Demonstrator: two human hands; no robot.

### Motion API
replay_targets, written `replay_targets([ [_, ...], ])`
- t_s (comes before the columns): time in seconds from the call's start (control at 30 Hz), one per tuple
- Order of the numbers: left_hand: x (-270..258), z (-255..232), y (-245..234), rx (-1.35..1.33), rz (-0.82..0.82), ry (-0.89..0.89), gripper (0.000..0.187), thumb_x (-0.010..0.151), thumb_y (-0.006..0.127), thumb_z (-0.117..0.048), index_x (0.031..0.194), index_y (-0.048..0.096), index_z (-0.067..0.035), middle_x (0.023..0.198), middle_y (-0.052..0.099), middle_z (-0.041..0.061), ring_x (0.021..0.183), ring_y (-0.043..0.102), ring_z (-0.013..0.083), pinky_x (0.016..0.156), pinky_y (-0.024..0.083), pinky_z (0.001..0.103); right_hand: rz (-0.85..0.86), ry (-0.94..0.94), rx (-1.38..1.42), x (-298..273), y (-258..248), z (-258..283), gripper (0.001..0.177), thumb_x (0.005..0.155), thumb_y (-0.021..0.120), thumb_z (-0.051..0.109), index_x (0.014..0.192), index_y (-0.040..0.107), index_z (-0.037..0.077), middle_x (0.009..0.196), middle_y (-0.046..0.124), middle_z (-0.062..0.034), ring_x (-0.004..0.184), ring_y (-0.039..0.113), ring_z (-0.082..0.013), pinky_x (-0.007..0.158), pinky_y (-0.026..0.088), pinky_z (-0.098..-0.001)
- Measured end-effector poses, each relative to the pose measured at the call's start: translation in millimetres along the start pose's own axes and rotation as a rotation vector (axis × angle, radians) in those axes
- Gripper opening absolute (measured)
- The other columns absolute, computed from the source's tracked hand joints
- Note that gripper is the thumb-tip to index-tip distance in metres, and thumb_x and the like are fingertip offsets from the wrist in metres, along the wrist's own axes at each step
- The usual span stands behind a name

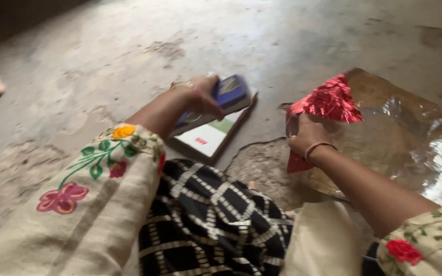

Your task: The person wraps a small purple box and a blue pencil case with shiny red wrapping paper on the floor. They fold the paper around each item, smooth the edges, and place the wrapped items aside.

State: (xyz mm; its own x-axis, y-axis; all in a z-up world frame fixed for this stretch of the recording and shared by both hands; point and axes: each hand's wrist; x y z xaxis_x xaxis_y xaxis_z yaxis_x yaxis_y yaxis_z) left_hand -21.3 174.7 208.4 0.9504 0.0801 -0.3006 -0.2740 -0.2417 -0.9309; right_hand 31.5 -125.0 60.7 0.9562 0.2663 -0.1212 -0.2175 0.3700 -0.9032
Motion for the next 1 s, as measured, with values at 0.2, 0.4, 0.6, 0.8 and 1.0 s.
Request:
replay_targets([
  [0.2, 16.1, -158.4, 21.4, -0.096, -0.125, 0.091, 0.098, 0.055, 0.089, -0.043, 0.143, 0.048, -0.029, 0.139, 0.053, 0.012, 0.133, 0.051, 0.0343, 0.110, 0.022, 0.082, 0.027, -0.075, -0.267, -6.8, 13.0, -41.7, 0.063, 0.081, 0.072, 0.035, 0.137, 0.050, 0.014, 0.123, 0.064, -0.0315, 0.112, 0.063, -0.0466, 0.097, 0.052, -0.0519],
  [0.4, -3.9, -219.4, 102.6, -0.551, -0.345, 0.561, 0.098, 0.056, 0.086, -0.036, 0.145, 0.048, -0.027, 0.130, 0.055, 0.015, 0.126, 0.055, 0.0379, 0.107, 0.044, 0.061, 0.100, -0.542, -0.096, -48.0, 32.3, -52.3, 0.063, 0.087, 0.059, 0.050, 0.139, 0.059, 0.014, 0.133, 0.062, -0.0232, 0.125, 0.054, -0.0428, 0.107, 0.037, -0.0543],
  [0.6, -13.3, -239.4, 130.6, -0.253, -0.510, 0.721, 0.093, 0.057, 0.083, -0.020, 0.143, 0.050, -0.034, 0.135, 0.053, 0.008, 0.133, 0.051, 0.0310, 0.110, 0.028, 0.059, 0.354, -0.349, -0.080, -81.6, 14.6, -45.0, 0.065, 0.088, 0.055, 0.058, 0.138, 0.059, 0.018, 0.138, 0.063, -0.0152, 0.131, 0.054, -0.0347, 0.113, 0.037, -0.0466],
  [0.8, -8.8, -275.0, 150.2, -0.103, -0.467, 0.942, 0.091, 0.063, 0.080, -0.012, 0.145, 0.047, -0.034, 0.136, 0.054, 0.003, 0.138, 0.048, 0.0272, 0.113, 0.019, 0.069, 0.333, -0.477, -0.072, -76.6, 21.4, -26.6, 0.061, 0.090, 0.056, 0.054, 0.139, 0.059, 0.018, 0.135, 0.064, -0.0156, 0.126, 0.057, -0.0355, 0.111, 0.041, -0.0466],
  [1.0, 12.8, -237.9, 154.6, 0.087, -0.140, 0.630, 0.090, 0.068, 0.082, -0.012, 0.146, 0.044, -0.037, 0.137, 0.051, 0.001, 0.140, 0.042, 0.0227, 0.115, 0.004, 0.079, 0.397, -0.554, -0.065, -88.7, 16.4, -26.8, 0.057, 0.093, 0.058, 0.051, 0.139, 0.059, 0.017, 0.132, 0.066, -0.0160, 0.121, 0.061, -0.0363, 0.108, 0.044, -0.0465],
])
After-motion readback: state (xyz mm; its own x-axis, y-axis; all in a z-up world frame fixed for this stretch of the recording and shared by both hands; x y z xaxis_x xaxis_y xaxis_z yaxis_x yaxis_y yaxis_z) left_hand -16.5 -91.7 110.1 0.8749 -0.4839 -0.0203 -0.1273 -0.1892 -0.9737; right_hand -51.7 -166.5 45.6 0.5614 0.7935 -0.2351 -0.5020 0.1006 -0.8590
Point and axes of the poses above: each hand's wrist, its own x-axis towards the middle knuckle, its own y-axis out of the palm, z = x × y
